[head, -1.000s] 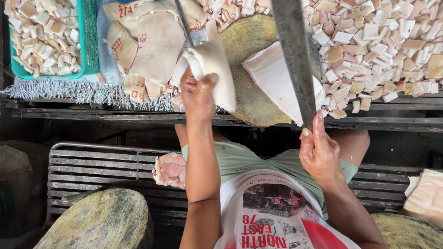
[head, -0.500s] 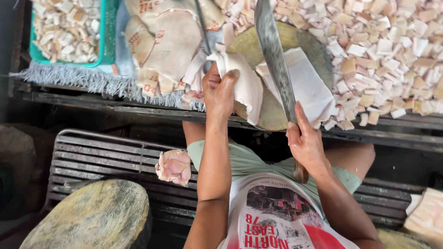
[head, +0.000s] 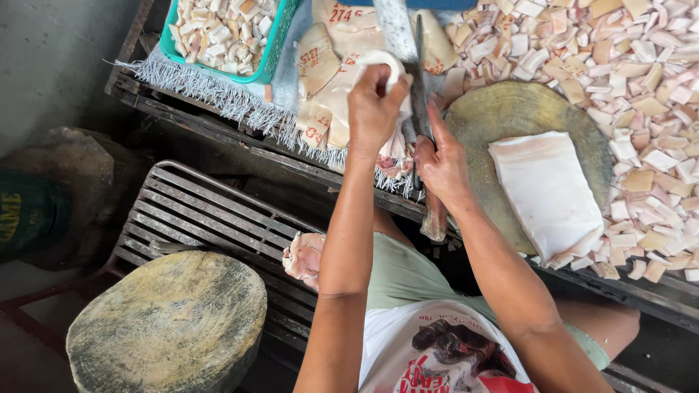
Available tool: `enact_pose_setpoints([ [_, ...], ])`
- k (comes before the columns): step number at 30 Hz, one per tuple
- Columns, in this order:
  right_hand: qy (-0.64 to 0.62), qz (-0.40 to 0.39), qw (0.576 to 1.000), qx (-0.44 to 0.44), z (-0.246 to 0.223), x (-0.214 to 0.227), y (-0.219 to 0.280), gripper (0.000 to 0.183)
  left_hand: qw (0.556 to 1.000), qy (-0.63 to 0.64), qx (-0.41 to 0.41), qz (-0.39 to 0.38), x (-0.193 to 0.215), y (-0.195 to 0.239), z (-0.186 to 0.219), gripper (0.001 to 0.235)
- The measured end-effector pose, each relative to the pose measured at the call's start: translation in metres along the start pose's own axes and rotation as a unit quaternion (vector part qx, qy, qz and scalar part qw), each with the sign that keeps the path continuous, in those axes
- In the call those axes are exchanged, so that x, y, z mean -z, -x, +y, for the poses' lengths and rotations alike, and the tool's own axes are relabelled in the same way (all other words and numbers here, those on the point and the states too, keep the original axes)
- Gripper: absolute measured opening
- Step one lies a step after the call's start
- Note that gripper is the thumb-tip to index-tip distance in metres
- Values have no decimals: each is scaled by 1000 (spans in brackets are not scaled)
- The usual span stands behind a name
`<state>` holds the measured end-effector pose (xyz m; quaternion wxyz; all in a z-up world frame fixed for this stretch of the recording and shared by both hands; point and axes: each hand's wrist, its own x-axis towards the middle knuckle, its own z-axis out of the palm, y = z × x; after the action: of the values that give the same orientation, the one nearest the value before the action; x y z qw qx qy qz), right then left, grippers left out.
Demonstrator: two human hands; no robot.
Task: The person cuts large sheets of pork skin into strips and then into small cubes using a large knife on a round wooden cutting board. The cut pieces are pushed to the side of the board, joining a large pile of previously cut cubes.
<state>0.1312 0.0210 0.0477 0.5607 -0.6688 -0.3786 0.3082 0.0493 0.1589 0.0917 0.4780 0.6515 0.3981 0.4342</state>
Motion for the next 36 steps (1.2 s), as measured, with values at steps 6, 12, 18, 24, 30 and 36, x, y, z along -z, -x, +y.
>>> enact_pose_setpoints([
  [6,-25,60,997,-43,48,45,27,70,986,-89,-35,-137,-37,23,-65,44],
  [12,-55,146,986,-50,55,130,89,70,956,-165,-104,-219,-130,69,-57,39],
  [18,-14,237,970,-56,45,197,153,70,892,-349,-41,-283,-211,93,-26,69],
  [24,-29,280,958,-56,54,224,189,65,803,-374,63,-461,-250,70,-47,57],
  [30,-40,282,957,-54,62,225,204,64,889,-163,100,-417,-201,69,-31,48],
  [36,0,258,962,-85,48,209,227,61,944,-50,164,-283,-63,86,-4,50],
])
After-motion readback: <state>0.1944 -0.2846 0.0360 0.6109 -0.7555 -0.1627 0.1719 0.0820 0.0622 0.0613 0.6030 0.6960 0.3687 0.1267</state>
